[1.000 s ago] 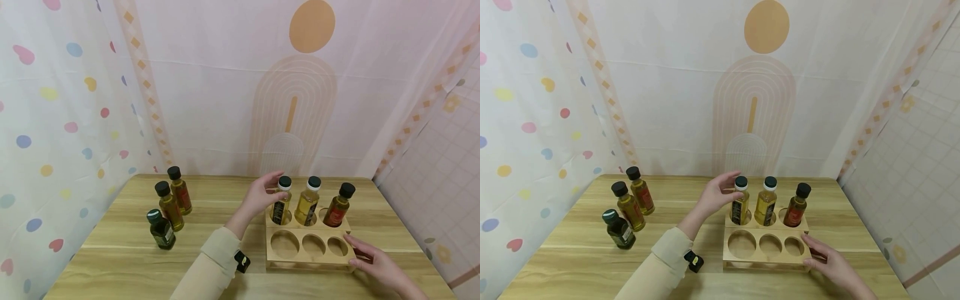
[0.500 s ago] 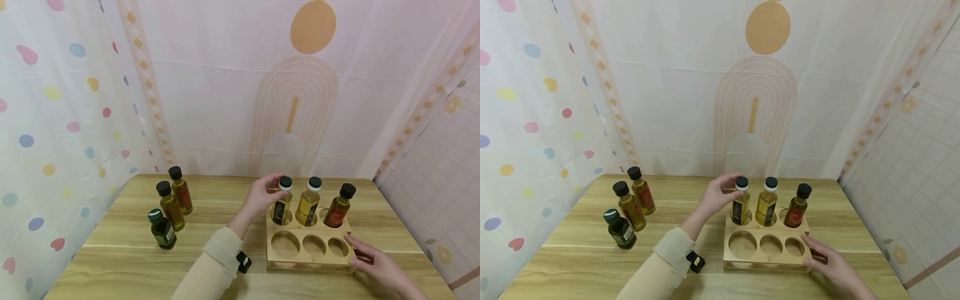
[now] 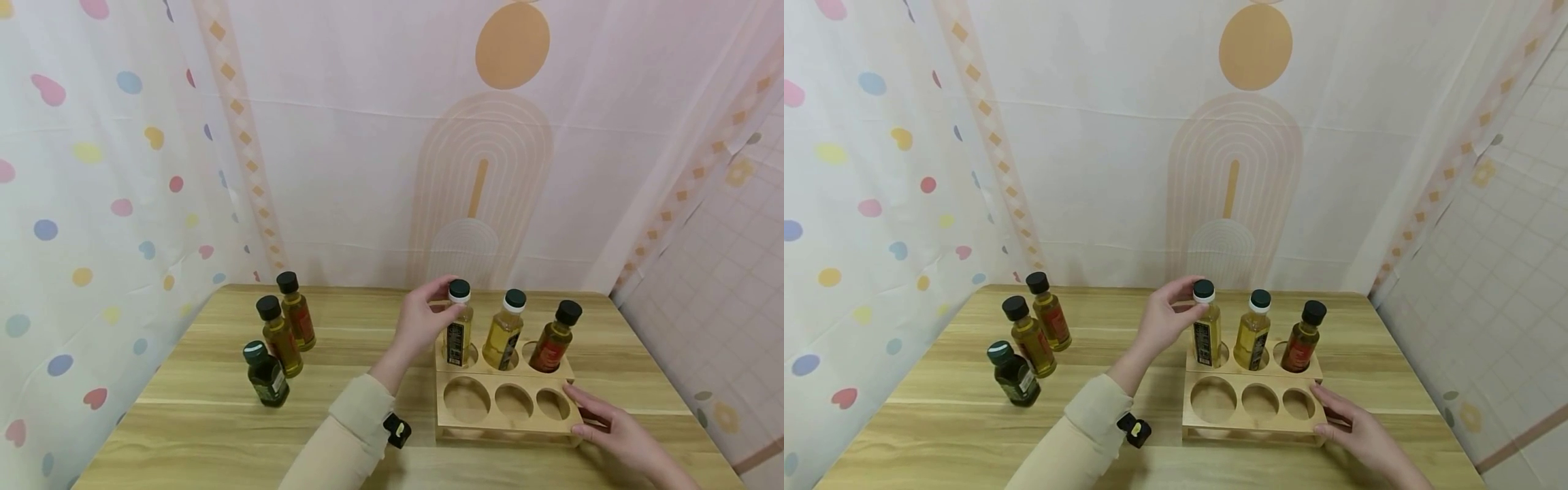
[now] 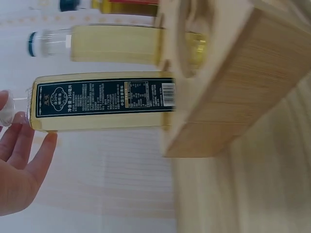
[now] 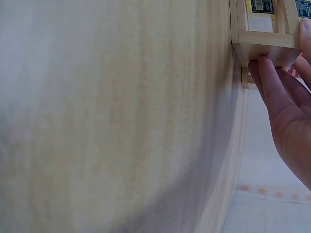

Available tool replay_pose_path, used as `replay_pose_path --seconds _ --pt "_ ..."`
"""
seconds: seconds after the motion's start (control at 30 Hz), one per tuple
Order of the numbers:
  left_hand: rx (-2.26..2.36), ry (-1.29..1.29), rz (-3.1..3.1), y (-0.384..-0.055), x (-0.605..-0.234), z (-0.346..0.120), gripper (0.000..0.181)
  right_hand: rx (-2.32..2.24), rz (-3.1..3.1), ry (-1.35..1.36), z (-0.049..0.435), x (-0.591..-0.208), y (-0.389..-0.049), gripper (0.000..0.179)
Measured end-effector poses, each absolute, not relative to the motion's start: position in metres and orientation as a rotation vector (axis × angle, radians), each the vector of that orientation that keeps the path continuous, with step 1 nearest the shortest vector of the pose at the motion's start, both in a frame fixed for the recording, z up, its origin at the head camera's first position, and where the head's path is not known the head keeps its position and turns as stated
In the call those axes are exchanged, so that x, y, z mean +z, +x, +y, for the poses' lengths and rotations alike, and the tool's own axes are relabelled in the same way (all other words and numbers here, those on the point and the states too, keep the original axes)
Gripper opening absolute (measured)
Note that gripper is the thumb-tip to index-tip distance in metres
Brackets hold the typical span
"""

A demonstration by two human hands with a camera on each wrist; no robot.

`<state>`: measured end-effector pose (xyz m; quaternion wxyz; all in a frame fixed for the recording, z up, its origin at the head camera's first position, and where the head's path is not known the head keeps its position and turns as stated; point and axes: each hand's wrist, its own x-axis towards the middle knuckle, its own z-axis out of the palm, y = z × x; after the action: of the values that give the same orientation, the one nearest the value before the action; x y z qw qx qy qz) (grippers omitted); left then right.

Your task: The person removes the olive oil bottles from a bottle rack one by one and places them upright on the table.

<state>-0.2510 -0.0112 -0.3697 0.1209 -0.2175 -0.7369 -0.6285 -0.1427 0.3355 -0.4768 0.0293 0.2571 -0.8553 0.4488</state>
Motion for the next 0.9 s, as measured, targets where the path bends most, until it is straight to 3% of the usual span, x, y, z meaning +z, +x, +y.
replay_pose_path --seconds 0.4,0.9 --pt "-1.792 -0.621 -2.044 -0.246 -0.341 -0.031 0.04 1.4 -2.656 0.771 0.335 -0.475 -0.142 0.057" --pt "-1.685 -0.436 -2.097 -0.252 -0.361 -0.079 0.041 1.369 -2.66 0.785 0.336 -0.475 -0.142 0.057"
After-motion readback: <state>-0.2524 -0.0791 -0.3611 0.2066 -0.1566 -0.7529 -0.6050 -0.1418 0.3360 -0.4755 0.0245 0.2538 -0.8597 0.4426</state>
